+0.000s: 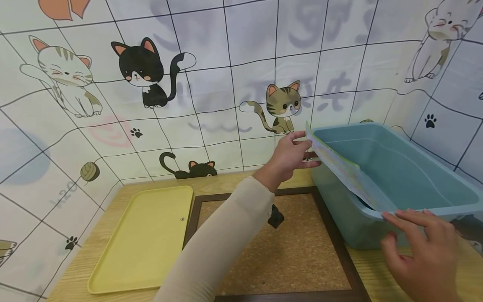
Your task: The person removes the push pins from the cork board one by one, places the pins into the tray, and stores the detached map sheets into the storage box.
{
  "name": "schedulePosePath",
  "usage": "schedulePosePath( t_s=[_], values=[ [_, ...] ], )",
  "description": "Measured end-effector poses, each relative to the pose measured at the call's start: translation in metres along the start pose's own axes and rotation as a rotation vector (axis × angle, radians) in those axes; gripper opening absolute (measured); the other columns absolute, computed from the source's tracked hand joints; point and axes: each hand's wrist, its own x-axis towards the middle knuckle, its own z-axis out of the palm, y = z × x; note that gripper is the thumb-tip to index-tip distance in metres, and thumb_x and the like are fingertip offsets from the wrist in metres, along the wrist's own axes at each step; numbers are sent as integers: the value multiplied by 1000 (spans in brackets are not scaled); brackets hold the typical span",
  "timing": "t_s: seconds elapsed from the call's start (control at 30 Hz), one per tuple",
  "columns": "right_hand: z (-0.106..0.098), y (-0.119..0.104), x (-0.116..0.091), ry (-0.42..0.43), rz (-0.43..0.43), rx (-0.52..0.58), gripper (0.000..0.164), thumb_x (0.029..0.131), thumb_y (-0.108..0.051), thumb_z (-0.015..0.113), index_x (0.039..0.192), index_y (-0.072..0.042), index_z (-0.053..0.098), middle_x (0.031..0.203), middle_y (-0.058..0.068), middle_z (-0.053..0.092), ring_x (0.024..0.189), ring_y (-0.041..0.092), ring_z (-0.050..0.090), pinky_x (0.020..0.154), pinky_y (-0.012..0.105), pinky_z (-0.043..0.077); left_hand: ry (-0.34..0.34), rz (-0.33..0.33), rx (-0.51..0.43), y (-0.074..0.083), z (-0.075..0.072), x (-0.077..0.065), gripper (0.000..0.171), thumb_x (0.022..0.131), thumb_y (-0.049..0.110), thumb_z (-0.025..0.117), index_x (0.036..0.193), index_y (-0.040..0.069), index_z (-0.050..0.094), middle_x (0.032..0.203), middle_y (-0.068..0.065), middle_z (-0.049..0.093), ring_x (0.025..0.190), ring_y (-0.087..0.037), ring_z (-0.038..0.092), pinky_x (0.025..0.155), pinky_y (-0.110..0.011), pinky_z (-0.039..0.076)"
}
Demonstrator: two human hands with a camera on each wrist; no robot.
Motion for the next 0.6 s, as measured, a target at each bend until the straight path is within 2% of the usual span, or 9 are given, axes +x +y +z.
schedulePosePath(
  t_s=[0.2,0.43,0.6],
  values=[
    [-1,-2,3,-12,-1,9,43,91,-20,44,89,14,69,93,35,56,87,57,44,118,33,29,15,-19,20,-4,0,4,42,102,12,57,144,11,50,126,-15,67,102,-33,72,81,-49,59],
    [-1,-7,6,2,-5,17,41,90,-18,44,88,14,69,92,35,56,86,58,44,116,26,25,23,-2,55,-6,4,6,43,103,16,57,145,13,49,128,-15,66,96,-28,74,77,-46,60],
    [0,-10,7,10,-6,12,39,89,-17,44,87,14,68,92,35,56,85,57,44,117,33,30,16,-4,65,-6,3,7,44,103,18,57,145,14,48,130,-13,64,101,-29,73,77,-45,61]
  ],
)
